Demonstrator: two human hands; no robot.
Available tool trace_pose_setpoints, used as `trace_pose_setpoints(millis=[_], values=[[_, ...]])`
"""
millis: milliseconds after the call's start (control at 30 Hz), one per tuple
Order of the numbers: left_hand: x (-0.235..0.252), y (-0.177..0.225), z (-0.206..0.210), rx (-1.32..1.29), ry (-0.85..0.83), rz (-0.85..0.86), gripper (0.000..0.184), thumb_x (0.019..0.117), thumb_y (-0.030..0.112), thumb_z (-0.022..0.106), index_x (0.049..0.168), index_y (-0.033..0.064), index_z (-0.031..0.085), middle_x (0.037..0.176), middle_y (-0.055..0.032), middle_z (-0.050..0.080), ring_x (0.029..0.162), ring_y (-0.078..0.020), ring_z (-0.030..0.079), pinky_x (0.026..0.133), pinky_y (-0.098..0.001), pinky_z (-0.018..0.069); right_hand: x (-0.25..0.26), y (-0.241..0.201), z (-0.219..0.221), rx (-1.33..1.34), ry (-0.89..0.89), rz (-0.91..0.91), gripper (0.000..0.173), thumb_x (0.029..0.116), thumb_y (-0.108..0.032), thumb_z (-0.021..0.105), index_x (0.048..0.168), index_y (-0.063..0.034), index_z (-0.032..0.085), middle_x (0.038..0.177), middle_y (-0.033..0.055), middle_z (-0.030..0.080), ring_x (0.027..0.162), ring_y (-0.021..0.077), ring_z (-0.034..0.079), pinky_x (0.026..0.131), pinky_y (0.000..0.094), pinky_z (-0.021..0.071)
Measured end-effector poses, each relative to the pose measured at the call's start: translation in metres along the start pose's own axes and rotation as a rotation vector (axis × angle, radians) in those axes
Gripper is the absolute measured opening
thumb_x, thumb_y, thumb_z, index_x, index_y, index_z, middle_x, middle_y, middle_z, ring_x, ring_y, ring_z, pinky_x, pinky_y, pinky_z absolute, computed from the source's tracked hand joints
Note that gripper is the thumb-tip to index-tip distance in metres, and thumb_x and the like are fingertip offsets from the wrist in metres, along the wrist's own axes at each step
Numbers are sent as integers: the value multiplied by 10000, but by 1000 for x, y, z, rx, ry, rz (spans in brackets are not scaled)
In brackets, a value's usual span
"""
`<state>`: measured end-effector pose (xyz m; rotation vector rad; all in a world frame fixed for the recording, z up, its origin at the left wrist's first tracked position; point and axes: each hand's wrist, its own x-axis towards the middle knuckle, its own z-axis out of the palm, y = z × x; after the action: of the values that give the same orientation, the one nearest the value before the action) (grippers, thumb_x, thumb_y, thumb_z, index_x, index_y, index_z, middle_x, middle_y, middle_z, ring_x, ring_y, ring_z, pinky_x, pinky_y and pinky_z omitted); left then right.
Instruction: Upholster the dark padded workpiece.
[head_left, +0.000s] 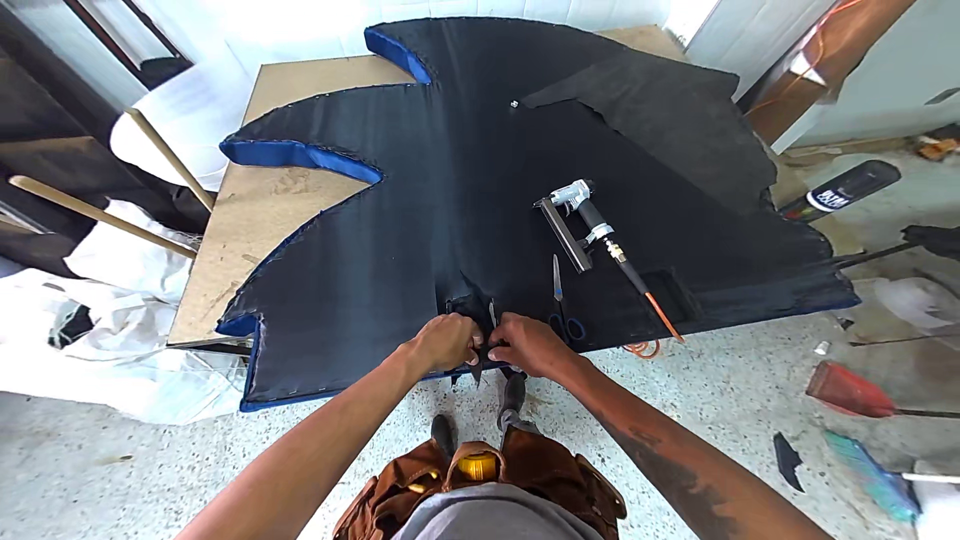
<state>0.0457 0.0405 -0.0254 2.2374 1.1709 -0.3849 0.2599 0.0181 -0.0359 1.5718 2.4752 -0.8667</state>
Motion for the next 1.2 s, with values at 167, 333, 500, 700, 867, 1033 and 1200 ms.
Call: trace_pose_setpoints(millis=[167,333,500,700,867,1033,1200], values=[[6,13,-4,75,53,-118,233,849,335,737,1062,245,751,963,-29,747,923,-258,716,811,-570,579,1,-1,0,51,45,85,163,913,-416,682,903,-274,764,940,-60,660,856,119,657,731,426,583],[4,22,7,221,101,-97,226,813,321,766,1003,200,749,1178,-41,676,1112,-277,632,922,-544,524,-2,-7,7,59,106,88,139,849,-370,727,902,-244,754,947,-42,639,816,126,646,686,416,585],[-23,19,21,59,266,21,64,926,225,666,918,182,713,939,4,720,965,-189,686,909,-449,553,-17,0,13,60,214,-117,35,895,-248,709,903,-236,740,1025,-47,603,877,78,622,726,326,586],[-49,19,37,-83,286,67,221,1010,234,539,994,197,756,1000,21,713,1069,-135,646,1000,-347,521,-27,14,15,141,184,-208,142,979,-305,623,968,-246,753,1086,-80,624,1001,28,608,878,262,556],[-37,10,30,-219,246,-17,291,977,367,654,1210,200,701,1021,2,707,966,-156,681,917,-417,573,-15,5,5,119,87,-128,223,937,-492,676,986,-281,730,1078,-68,615,944,62,625,814,335,584],[-21,14,31,-232,273,-109,234,993,364,593,937,214,764,1006,19,717,984,-158,683,881,-447,579,-18,-10,0,311,339,4,175,955,-391,674,961,-225,727,861,-69,673,760,91,657,696,382,595],[-24,17,44,-204,375,-123,242,984,348,602,961,153,743,1027,-26,697,1040,-201,671,930,-442,573,-35,-51,-6,950,389,-82,157,1058,-246,537,1156,-137,594,887,21,751,776,205,755,713,419,671]])
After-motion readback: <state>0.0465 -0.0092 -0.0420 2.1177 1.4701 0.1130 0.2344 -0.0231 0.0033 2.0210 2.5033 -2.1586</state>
